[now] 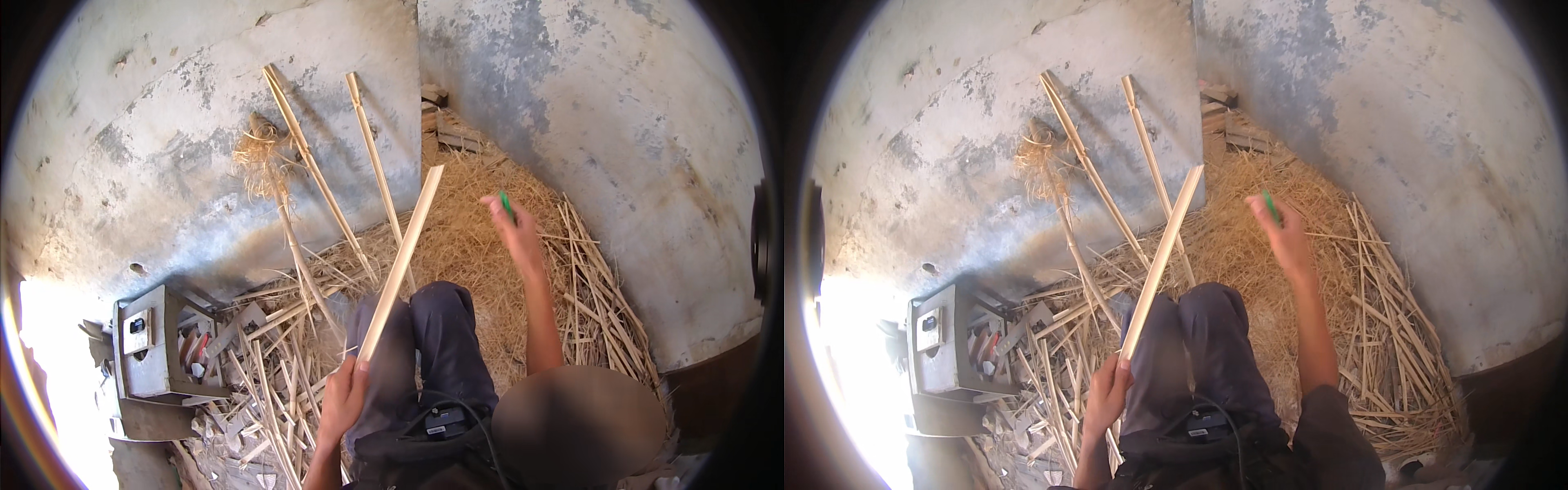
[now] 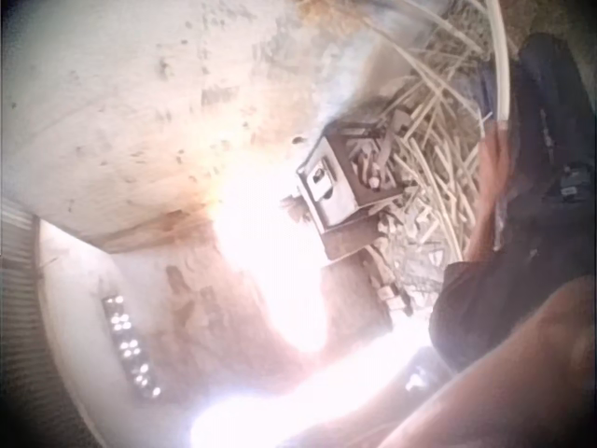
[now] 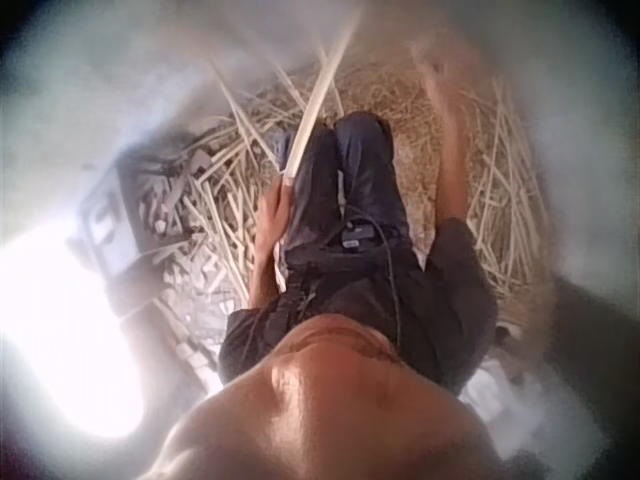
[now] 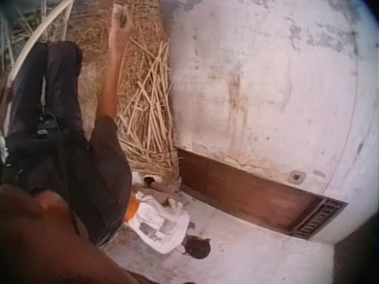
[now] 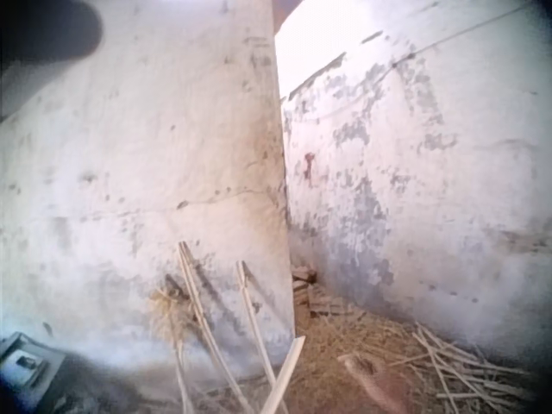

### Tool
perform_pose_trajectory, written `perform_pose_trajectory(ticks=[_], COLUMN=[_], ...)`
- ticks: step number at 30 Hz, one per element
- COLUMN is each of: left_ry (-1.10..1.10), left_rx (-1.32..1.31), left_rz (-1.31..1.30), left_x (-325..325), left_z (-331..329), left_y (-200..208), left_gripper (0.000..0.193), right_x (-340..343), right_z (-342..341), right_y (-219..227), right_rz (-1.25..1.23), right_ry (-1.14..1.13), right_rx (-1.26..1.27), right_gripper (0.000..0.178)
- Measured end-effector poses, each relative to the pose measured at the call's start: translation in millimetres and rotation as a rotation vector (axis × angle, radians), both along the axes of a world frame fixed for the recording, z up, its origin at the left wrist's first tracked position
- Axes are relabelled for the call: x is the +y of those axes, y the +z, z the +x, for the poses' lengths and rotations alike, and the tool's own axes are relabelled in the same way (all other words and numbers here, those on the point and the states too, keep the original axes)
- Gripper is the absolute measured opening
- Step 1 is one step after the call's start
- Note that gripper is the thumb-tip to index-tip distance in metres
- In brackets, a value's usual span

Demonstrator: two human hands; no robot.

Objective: The person is shaving a thin bamboo strip using a small utility knife while sitting on a floor covered in straw.

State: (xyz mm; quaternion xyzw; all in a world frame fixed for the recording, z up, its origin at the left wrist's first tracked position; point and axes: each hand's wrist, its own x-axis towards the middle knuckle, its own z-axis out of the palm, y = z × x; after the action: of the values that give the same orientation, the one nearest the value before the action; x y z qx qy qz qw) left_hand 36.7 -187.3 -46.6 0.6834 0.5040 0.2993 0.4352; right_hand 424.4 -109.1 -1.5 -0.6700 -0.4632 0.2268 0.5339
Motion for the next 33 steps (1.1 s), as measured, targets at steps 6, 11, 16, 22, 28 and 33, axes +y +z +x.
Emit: perform_pose_trajectory(ticks=[6, 11, 16, 22, 28, 33], left_ry=[0.003, -0.047, -0.071, -0.135, -0.097, -0.050], left_rx=[-0.014, -0.020, -0.051, -0.176, -0.222, -0.383], left_rz=[0.120, 0.188, 0.330, -0.076, -0.087, -0.192], left_x=[13.4, 18.8, 23.1, 24.8, 25.2, 24.5], left_z=[33.3, 44.1, 45.0, 29.1, 39.6, 46.9], left_y=[32.9, 47.9, 49.3, 38.1, 51.8, 63.7], left_gripper=[0.023, 0.016, 0.018, 0.018, 0.022, 0.025], right_x=[-16.9, -22.2, -20.5, -26.3, -37.7, -50.3], right_z=[-65.4, -84.2, -73.8, -76.1, -83.8, -90.7], right_y=[-1.7, 17.1, 12.0, 16.5, 2.6, -16.3], right_rz=[0.078, 0.041, 0.081, 0.091, 0.339, 0.413], right_ry=[0.479, 0.420, 0.346, 0.283, 0.355, 0.469], right_rx=[0.301, 0.509, 0.490, 0.513, 0.246, -0.282], right_gripper=[0.031, 0.025, 0.028, 0.034, 0.038, 0.039])
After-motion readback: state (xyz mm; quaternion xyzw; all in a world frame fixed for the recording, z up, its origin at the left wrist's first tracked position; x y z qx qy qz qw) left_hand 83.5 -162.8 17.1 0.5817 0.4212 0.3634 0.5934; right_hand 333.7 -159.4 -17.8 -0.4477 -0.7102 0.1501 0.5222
